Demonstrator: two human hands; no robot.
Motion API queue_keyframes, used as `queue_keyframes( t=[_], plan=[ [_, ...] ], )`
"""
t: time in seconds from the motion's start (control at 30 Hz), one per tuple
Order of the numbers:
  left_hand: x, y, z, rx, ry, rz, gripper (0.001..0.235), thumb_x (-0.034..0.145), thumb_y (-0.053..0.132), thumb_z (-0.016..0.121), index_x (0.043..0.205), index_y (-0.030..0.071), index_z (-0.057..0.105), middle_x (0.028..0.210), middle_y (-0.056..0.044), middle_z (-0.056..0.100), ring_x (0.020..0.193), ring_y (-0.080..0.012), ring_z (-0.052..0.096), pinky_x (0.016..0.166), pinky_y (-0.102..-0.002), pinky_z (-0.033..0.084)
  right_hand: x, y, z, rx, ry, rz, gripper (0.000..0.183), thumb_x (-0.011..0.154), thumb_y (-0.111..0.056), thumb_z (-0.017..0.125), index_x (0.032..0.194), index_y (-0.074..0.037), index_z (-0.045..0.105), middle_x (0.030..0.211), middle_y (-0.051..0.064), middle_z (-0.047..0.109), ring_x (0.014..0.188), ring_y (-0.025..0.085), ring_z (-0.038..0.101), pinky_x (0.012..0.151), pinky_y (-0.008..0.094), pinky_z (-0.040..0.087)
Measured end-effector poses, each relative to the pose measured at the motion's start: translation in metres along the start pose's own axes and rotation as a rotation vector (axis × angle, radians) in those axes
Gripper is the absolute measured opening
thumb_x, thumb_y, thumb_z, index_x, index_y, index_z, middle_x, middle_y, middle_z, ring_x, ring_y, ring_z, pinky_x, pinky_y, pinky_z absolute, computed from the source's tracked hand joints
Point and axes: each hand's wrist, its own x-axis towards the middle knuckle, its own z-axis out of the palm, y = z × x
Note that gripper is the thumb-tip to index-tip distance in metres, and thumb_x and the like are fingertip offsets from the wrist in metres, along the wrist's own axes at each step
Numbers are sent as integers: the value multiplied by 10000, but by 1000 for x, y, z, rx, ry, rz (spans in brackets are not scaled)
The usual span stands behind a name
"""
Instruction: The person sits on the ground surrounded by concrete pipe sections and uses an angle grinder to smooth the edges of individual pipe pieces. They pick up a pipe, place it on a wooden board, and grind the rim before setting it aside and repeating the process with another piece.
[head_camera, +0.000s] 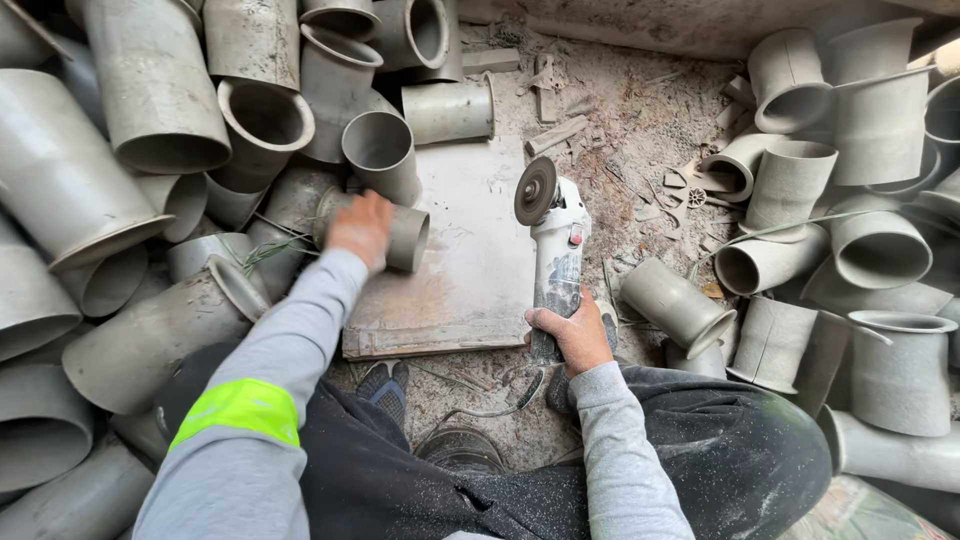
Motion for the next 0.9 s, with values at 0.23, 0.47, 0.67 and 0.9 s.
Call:
queue_keyframes(
  t=[0.23,0.47,0.67,0.9],
  plan=[
    [17,-26,58,-277,-231,-499,554,894,94,630,1421,42,468,1467,-266,510,1346,-414,518,1143,-461,426,11,-2,-3,5,11,-1,589,706,-21,776,1227,-3,502,844,133,667,566,232,678,511,362,588],
    [0,-91,131,-755,-108,-884,755,905,355,706,1414,-109,397,1361,-378,520,1288,-537,521,1118,-521,420,18,-3,6,-5,25,23,606,677,0,772,1222,-22,508,853,118,669,562,233,682,502,366,584],
    [-39,17,42,-1591,-309,-1495,1060,790,86,703,1602,109,21,1428,-304,493,1234,-500,622,1041,-586,526,15,1,6,13,-6,-15,562,692,10,764,1194,3,509,841,107,648,557,232,676,494,375,591],
    [-75,85,-5,-809,-353,-958,1190,772,289,853,1661,203,66,1391,-311,567,1240,-416,622,1090,-408,510,-2,-8,-7,42,-41,-19,541,712,-4,769,1183,19,503,827,128,654,541,243,674,478,376,586]
  ],
)
